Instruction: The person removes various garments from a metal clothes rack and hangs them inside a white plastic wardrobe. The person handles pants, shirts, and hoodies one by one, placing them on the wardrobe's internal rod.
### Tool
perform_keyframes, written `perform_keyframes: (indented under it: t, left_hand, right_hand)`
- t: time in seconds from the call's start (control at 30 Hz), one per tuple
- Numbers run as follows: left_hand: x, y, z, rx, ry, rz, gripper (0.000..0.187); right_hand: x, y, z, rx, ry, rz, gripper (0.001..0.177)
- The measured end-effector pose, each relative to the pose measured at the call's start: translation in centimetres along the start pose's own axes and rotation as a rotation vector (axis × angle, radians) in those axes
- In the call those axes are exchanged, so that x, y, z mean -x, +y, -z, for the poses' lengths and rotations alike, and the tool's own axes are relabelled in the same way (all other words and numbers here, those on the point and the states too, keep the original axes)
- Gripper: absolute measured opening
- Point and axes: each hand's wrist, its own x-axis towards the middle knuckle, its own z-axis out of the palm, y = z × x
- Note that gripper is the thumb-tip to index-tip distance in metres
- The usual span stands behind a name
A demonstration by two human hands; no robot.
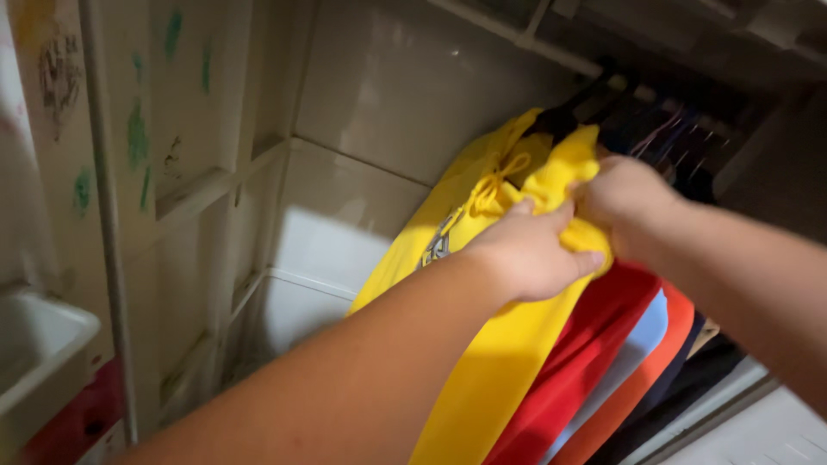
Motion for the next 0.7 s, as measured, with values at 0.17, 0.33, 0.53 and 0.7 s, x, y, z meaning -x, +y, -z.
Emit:
perform_keyframes:
  t: [0.17, 0.33, 0.53, 0.7]
  left_hand:
    - [0.1, -1.3, -1.9, -0.047, -0.155, 0.018, 0.089]
    - [1.0, -0.8, -2.0, -0.059, -0.236, 0.015, 0.094]
    - [2.7, 0.7, -0.1, -0.035, -0.305, 0.034, 0.080]
    - [4.7, 1.5, 1.0, -0.034, -0.329, 0.037, 0.085]
  right_hand:
    - [0.7, 2.9, -0.1, 0.398, -0.099, -0.006, 0.064]
    - [0.9, 2.6, 0.5, 0.400, -0.281, 0.073, 0.081]
    - [3.2, 3.0, 0.4, 0.665, -0.211, 0.142, 0.091]
    - [8.0, 3.7, 0.5, 0.648, -0.174, 0.199, 0.085]
